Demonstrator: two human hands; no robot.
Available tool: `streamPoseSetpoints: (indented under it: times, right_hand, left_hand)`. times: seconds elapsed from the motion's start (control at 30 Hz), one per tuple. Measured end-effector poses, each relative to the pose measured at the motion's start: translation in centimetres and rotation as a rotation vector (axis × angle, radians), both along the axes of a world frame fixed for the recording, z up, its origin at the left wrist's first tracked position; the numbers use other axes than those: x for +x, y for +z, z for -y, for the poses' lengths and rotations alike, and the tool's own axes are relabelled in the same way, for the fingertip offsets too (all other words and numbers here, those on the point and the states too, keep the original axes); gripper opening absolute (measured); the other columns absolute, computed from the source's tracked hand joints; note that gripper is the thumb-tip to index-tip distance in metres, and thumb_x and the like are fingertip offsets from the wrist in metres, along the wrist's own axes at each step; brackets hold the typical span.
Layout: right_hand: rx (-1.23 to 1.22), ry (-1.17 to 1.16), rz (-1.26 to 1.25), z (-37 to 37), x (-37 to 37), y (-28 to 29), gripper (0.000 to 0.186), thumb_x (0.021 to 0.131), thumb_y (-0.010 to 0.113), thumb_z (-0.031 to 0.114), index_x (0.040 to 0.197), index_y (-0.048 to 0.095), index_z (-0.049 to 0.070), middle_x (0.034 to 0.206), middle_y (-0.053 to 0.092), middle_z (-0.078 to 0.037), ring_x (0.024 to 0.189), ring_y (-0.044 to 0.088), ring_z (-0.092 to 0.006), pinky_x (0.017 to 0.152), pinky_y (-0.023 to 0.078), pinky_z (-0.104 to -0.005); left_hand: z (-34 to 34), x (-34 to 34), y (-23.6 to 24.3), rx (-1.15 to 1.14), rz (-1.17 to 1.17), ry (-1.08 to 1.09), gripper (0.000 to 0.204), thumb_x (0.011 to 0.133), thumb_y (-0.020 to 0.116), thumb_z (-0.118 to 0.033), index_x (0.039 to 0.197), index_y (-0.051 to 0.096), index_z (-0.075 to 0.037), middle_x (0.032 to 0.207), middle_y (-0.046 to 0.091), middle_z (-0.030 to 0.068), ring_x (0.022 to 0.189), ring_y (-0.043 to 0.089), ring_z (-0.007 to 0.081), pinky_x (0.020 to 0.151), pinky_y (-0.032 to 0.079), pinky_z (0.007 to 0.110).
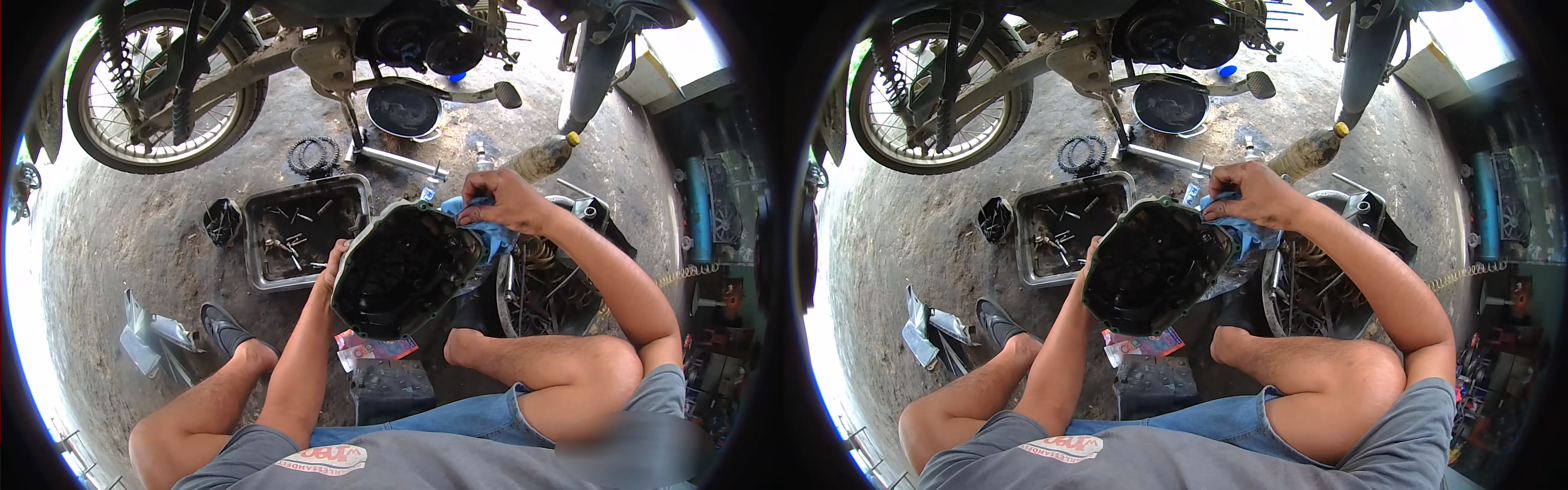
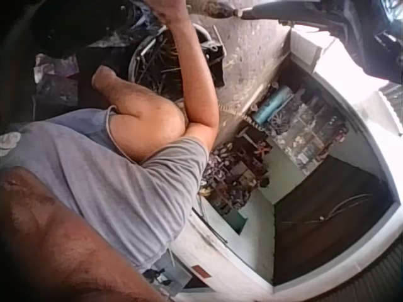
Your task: Cleaning and assembling motorcycle engine components including pouring oil and wiping parts.
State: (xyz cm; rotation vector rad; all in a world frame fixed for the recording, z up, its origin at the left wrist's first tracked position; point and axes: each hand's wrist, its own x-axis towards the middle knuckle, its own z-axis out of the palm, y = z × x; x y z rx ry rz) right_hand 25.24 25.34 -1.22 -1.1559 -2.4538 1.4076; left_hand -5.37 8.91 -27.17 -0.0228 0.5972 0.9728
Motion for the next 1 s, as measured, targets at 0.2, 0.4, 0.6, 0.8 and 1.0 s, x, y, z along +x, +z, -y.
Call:
streamPoseSetpoints:
  times: [0.2, 0.4, 0.6, 0.8, 1.0]
  right_hand:
    - [0.107, 0.062, 0.09, 0.2, 1.3, 0.4, 0.036, 0.08, 0.089, 0.026, 0.092, 0.066, 0.002, 0.08, 0.067, -0.007, 0.077, 0.058, -0.0144, 0.073, 0.049, -0.0319]
    - [0.046, -0.164, -0.065, 1.0, -0.3, 0.4, 0.03, 0.082, 0.087, 0.021, 0.09, 0.065, 0.001, 0.079, 0.066, -0.007, 0.075, 0.059, -0.0121, 0.072, 0.05, -0.0327]
    - [-0.066, -0.141, -0.03, 1.3, -1.0, 0.4, 0.034, 0.083, 0.087, 0.024, 0.09, 0.064, -0.001, 0.077, 0.064, -0.01, 0.071, 0.057, -0.0147, 0.07, 0.049, -0.0342]
    - [0.055, -0.043, 0.104, 1.1, -0.6, -0.5, 0.031, 0.083, 0.086, 0.019, 0.088, 0.063, -0.001, 0.077, 0.064, -0.006, 0.074, 0.055, -0.0113, 0.07, 0.048, -0.0306]
    - [-0.069, -0.04, 0.129, 0.2, 0.4, -0.1, 0.041, 0.08, 0.088, 0.032, 0.09, 0.066, -0.001, 0.078, 0.066, -0.01, 0.074, 0.06, -0.0191, 0.071, 0.049, -0.0368]
  left_hand:
    - [-0.2, -0.7, 0.3, 0.034, 0.017, 0.048, 0.054, 0.085, 0.063, -0.046, 0.115, 0.073, -0.002, 0.1, 0.077, 0.0163, 0.086, 0.074, 0.0286, 0.082, 0.062, 0.042]
    - [-0.4, -0.5, 0.5, 0.039, 0.03, 0.059, 0.055, 0.085, 0.063, -0.046, 0.116, 0.072, -0.002, 0.102, 0.076, 0.0163, 0.087, 0.074, 0.0288, 0.083, 0.061, 0.042]
    - [-0.4, -0.4, 0.6, 0.041, 0.038, 0.063, 0.056, 0.085, 0.063, -0.047, 0.117, 0.072, -0.002, 0.103, 0.076, 0.0163, 0.088, 0.074, 0.029, 0.084, 0.061, 0.042]
    - [-0.2, -0.2, 0.6, 0.041, 0.054, 0.063, 0.056, 0.085, 0.063, -0.048, 0.118, 0.072, -0.003, 0.104, 0.076, 0.0163, 0.089, 0.074, 0.0292, 0.084, 0.061, 0.043]
    - [0.1, 0.9, 0.8, 0.031, 0.064, 0.041, 0.057, 0.085, 0.062, -0.048, 0.119, 0.071, -0.003, 0.105, 0.076, 0.0162, 0.09, 0.074, 0.0294, 0.085, 0.061, 0.043]
